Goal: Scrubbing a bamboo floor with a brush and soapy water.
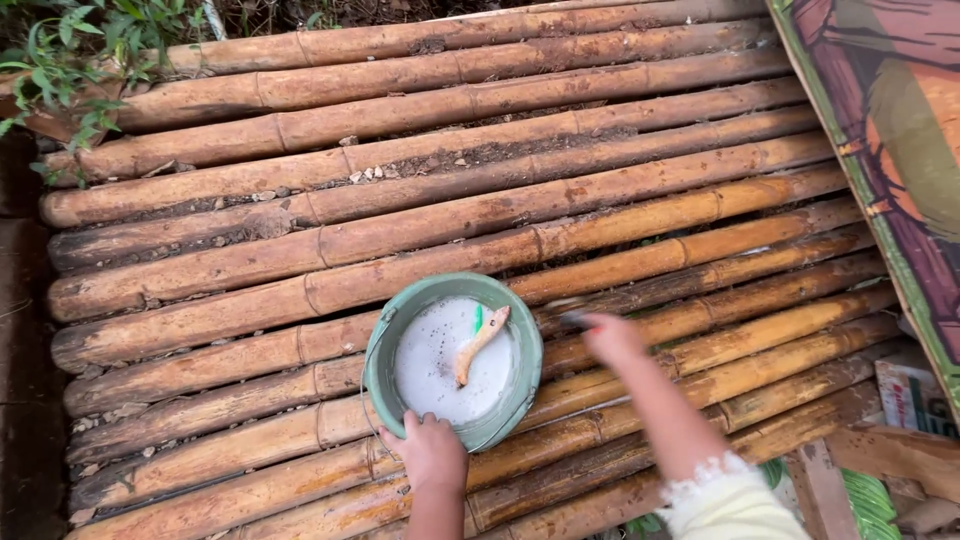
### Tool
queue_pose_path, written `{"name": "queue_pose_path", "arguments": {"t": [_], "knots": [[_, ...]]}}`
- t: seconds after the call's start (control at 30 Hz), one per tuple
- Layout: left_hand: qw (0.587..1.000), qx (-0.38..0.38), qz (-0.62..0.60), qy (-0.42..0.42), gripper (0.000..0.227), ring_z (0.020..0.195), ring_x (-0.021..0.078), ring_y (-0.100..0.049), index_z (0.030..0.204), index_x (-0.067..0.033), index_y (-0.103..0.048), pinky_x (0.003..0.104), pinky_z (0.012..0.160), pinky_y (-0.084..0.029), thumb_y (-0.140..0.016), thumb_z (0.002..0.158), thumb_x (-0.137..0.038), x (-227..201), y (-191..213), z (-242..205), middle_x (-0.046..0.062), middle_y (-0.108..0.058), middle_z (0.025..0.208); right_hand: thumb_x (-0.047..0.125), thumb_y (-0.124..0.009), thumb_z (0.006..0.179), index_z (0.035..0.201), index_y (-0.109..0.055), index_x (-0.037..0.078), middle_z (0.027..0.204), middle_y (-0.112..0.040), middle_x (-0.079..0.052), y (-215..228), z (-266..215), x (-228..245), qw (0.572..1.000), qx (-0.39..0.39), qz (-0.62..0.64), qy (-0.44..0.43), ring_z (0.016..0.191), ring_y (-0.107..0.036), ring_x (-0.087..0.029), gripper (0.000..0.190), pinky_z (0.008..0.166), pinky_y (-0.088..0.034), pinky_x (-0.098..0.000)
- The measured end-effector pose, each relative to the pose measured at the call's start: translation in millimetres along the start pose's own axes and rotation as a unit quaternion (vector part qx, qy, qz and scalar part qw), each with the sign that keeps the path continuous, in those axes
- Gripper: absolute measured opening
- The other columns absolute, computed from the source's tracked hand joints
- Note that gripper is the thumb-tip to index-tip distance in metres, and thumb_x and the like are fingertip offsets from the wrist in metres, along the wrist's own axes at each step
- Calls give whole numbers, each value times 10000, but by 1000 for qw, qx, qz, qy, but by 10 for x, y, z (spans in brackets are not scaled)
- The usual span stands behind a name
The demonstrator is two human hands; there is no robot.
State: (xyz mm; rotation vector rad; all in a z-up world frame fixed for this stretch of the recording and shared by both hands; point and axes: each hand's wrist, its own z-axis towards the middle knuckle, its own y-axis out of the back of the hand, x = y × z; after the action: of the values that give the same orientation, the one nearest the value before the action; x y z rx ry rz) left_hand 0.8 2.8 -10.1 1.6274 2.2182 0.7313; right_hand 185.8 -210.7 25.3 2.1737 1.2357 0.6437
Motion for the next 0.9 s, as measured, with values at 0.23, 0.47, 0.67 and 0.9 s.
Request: {"name": "queue_pose_path", "arguments": {"t": [0.23, 0.47, 0.67, 0.9], "knots": [[1000, -20, -18, 2, 318, 1418, 267, -332, 1181, -269, -670, 739, 1226, -169, -418, 1014, -172, -13, -36, 29, -72, -612, 1238, 213, -469, 1001, 1402, -557, 314, 766, -611, 15, 119, 226, -227, 996, 40, -38, 66, 487, -348, -84, 423, 428, -293, -206], [1000, 4, 14, -7, 305, 1412, 255, -336, 1255, -287, -636, 731, 1230, -182, -447, 1025, -220, 18, 31, -95, -60, -589, 1297, 118, -461, 955, 1364, -590, 327, 1014, -697, -14, 14, -197, 238, 997, -1, -69, -22, 610, -491, -112, 478, 469, -367, -223], [1000, 5, 17, 5, 324, 1412, 234, -341, 1229, -302, -645, 719, 1232, -176, -427, 1012, -203, 7, 26, -109, -90, -589, 1282, 236, -525, 962, 1356, -599, 344, 1008, -727, 7, 45, 326, -398, 999, 25, -25, 31, 576, -471, -113, 415, 490, -346, -223], [1000, -8, 22, 13, 339, 1431, 233, -339, 1268, -297, -617, 717, 1243, -193, -417, 1011, -201, -30, 39, -70, -84, -587, 1305, 139, -516, 1006, 1339, -602, 180, 859, -611, -64, 734, 622, -908, 984, -102, 98, -108, 518, -343, -111, 347, 421, -285, -239]]}}
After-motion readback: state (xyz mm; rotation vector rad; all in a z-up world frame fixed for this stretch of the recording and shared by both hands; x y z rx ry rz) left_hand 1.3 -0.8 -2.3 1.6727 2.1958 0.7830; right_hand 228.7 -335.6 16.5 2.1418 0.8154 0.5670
